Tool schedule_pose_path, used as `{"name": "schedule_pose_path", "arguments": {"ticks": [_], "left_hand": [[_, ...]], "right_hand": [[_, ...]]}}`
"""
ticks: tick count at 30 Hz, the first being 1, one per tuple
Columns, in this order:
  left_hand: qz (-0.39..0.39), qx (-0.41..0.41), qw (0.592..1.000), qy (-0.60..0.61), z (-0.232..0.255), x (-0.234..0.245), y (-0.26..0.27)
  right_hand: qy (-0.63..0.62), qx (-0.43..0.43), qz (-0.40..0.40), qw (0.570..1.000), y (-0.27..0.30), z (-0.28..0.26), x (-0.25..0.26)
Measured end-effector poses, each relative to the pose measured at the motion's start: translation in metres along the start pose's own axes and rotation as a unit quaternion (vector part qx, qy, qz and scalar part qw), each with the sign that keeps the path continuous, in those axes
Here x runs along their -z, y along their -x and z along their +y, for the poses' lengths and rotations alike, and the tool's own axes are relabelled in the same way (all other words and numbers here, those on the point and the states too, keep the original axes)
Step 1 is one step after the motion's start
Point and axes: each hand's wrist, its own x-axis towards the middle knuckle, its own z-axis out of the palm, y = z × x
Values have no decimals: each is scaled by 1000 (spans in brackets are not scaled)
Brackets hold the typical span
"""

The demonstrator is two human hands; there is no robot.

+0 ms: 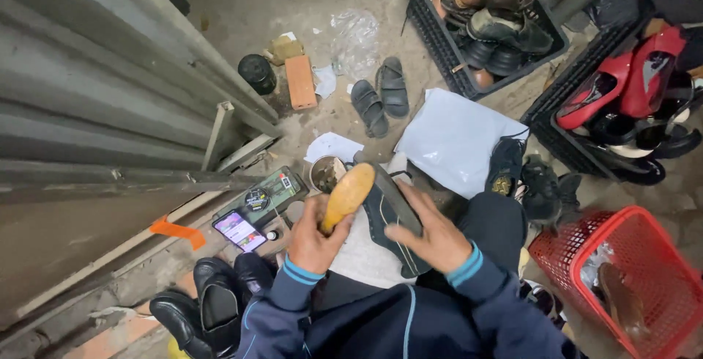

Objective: The person sits on the floor and scrubs a black shoe with a yellow brush. They hold the shoe in their left hand and vigorously brush the sole and sides with their right hand, focusing on removing dirt from the textured surface.

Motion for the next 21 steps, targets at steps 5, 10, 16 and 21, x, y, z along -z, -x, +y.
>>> {"name": "schedule_pose_path", "arguments": {"ticks": [5,10,16,21], "left_hand": [[-30,-35,999,5,37,11,-13],[-37,-61,997,-14,61,2,-15],[-222,-166,961,19,71,-8,10],[-28,-199,975,-95,50,-13,-2]], "right_hand": [[-115,11,58,992,46,44,-23],[-90,53,139,985,38,41,-27],[7,114,144,983,21,49,-21],[-21,69,99,992,26,39,-15]]}}
